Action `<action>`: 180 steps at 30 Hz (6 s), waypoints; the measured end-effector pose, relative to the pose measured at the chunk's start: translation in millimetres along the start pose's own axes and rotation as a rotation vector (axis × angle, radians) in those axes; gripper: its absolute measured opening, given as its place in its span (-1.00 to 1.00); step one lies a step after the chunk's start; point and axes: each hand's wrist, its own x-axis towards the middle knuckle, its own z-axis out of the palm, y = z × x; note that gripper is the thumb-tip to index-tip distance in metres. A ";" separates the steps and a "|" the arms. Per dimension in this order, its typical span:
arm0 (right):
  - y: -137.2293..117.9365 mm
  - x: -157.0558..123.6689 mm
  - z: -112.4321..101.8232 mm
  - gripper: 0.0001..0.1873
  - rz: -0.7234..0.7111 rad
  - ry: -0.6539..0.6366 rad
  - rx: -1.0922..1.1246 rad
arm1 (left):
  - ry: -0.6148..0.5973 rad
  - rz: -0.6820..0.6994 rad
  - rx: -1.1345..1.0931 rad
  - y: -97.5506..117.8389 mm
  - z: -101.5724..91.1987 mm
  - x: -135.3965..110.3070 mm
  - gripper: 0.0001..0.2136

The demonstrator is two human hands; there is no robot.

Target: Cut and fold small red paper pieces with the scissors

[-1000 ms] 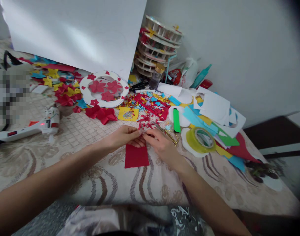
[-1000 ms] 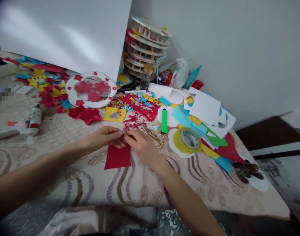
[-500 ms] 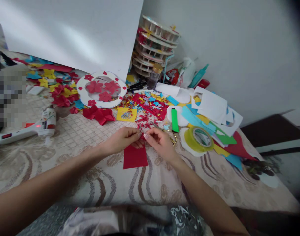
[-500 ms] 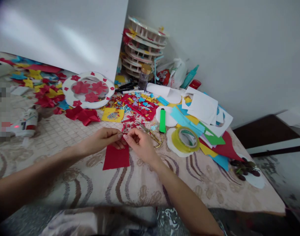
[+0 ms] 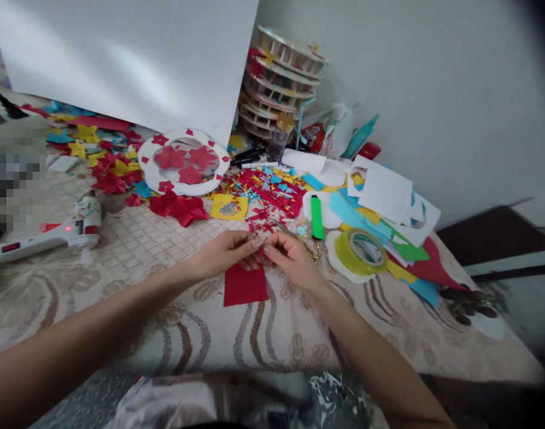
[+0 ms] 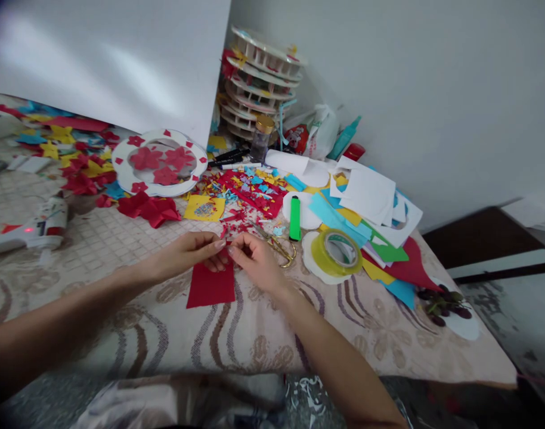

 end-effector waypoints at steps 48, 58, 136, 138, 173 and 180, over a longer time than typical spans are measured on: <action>-1.1 0.7 -2.5 -0.96 -0.183 0.085 -0.172 | -0.010 -0.091 -0.185 -0.8 -5.8 -0.4 -0.83; 4.1 3.0 5.0 -0.87 0.011 0.089 0.092 | -0.027 -0.068 -0.106 2.2 -3.4 -1.1 -0.82; 2.4 3.0 1.2 -0.94 -0.271 0.012 -0.135 | -0.041 -0.225 -0.278 1.7 -8.3 -2.5 -0.78; 3.6 2.8 4.4 -0.92 -0.183 0.009 -0.094 | -0.020 -0.166 -0.202 1.0 -5.2 -2.1 -0.77; 4.1 4.7 -8.1 -0.90 -0.204 -0.014 -0.010 | 0.077 -0.296 -0.511 3.0 -0.5 -2.3 -0.93; 6.0 4.7 -3.8 -0.92 -0.273 0.016 -0.095 | 0.139 -0.148 -0.329 0.0 0.9 -3.6 -0.86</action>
